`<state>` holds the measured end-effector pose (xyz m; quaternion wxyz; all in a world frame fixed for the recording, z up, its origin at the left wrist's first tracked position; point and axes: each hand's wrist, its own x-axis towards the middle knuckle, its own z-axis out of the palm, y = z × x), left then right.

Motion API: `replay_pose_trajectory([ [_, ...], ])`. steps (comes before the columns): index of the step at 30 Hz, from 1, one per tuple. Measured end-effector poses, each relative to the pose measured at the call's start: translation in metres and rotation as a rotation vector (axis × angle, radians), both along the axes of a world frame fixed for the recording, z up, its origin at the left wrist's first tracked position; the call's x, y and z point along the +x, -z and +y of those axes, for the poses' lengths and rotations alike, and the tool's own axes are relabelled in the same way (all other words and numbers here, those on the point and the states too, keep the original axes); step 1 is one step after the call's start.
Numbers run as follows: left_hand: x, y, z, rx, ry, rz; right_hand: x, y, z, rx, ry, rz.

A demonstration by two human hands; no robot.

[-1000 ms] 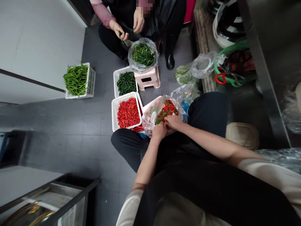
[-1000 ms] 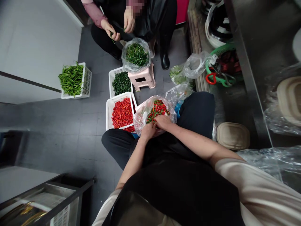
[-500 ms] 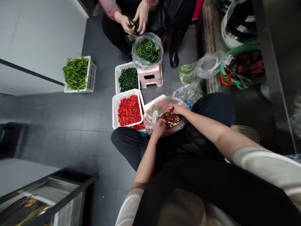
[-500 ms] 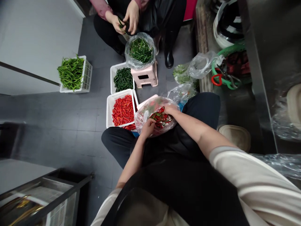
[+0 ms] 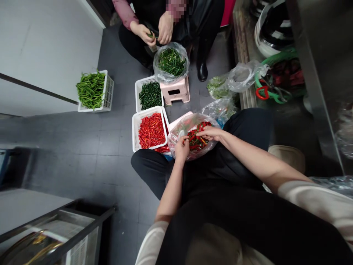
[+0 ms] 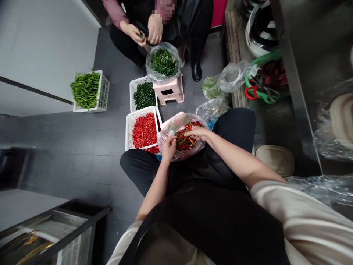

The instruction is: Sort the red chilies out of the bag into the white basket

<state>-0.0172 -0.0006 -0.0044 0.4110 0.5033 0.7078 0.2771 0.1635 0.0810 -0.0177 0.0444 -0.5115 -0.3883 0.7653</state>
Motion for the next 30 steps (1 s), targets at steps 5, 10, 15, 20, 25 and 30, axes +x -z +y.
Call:
replay_pose_trajectory([
  [5,0.01,-0.01,0.005,0.011,0.155,0.1,-0.001,-0.004,-0.004,-0.026,0.015,0.151],
  [10,0.014,0.006,0.007,-0.076,0.194,-0.06,-0.001,-0.009,-0.015,-0.002,0.139,0.187],
  [15,0.007,0.01,0.002,-0.251,0.112,-0.566,-0.003,-0.015,-0.027,0.283,0.36,0.073],
  [20,0.004,-0.008,0.001,-0.33,0.171,-0.739,-0.006,-0.016,-0.035,0.072,0.196,0.309],
  [25,0.007,-0.012,0.0,-0.381,0.141,-0.763,-0.01,-0.012,-0.038,-0.097,0.245,0.514],
  [30,0.014,-0.009,0.001,-0.377,-0.019,-0.725,-0.024,-0.015,-0.048,0.209,0.326,0.327],
])
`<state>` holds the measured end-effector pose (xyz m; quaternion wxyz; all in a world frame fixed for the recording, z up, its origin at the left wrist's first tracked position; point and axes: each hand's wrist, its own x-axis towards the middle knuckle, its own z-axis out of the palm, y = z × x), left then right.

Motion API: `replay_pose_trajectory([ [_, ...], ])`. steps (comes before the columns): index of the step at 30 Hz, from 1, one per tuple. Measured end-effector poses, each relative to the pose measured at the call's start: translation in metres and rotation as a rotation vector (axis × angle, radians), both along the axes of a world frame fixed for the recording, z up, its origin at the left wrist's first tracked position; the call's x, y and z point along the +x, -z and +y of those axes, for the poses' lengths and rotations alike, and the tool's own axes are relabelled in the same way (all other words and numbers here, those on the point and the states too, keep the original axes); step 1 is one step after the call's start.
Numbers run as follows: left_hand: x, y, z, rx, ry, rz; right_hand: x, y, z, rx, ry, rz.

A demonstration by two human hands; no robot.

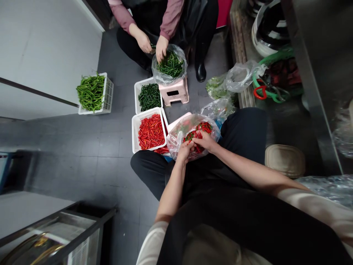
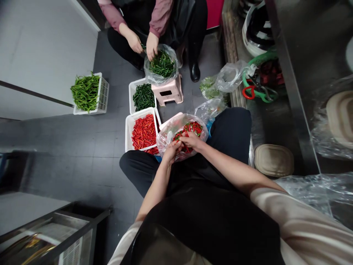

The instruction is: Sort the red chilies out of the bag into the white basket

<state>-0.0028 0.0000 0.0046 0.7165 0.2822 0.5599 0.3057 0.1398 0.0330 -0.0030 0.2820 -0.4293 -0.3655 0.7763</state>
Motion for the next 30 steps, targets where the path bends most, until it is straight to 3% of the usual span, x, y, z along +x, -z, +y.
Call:
replay_pose_trajectory([
  [3,0.001,0.004,0.0,-0.015,-0.062,0.108,-0.008,-0.005,-0.006,0.318,0.243,-0.221],
  [4,0.001,0.006,0.0,0.013,-0.054,0.151,-0.008,-0.006,-0.007,0.325,0.28,-0.242],
  [6,-0.001,0.009,-0.001,0.093,0.008,0.202,-0.006,-0.008,-0.007,0.194,0.261,-0.206],
  [9,-0.003,0.01,-0.002,0.196,0.133,0.176,0.0,-0.008,-0.005,-0.009,0.113,-0.129],
  [13,-0.006,0.002,-0.002,0.3,0.289,0.31,0.003,-0.004,-0.002,-0.023,0.044,-0.209],
  [16,-0.003,-0.005,-0.003,0.41,0.411,0.557,0.0,0.0,-0.001,0.108,-0.006,-0.362],
  [18,0.002,-0.008,-0.004,0.436,0.457,0.715,-0.001,0.001,0.0,0.351,-0.061,-0.575],
  [21,0.006,-0.011,-0.002,0.351,0.436,0.878,0.003,0.001,0.007,0.649,-0.242,-0.959],
  [23,0.002,-0.011,0.0,0.289,0.382,0.941,0.01,0.002,0.016,0.628,-0.368,-1.135],
  [25,-0.009,-0.011,0.002,0.245,0.318,0.964,0.015,0.006,0.026,0.511,-0.452,-1.243],
  [27,-0.023,-0.009,0.003,0.224,0.261,0.946,0.016,0.012,0.03,0.429,-0.558,-1.277],
  [30,-0.037,-0.004,0.002,0.237,0.187,0.826,0.004,0.026,0.019,0.484,-0.717,-1.229],
])
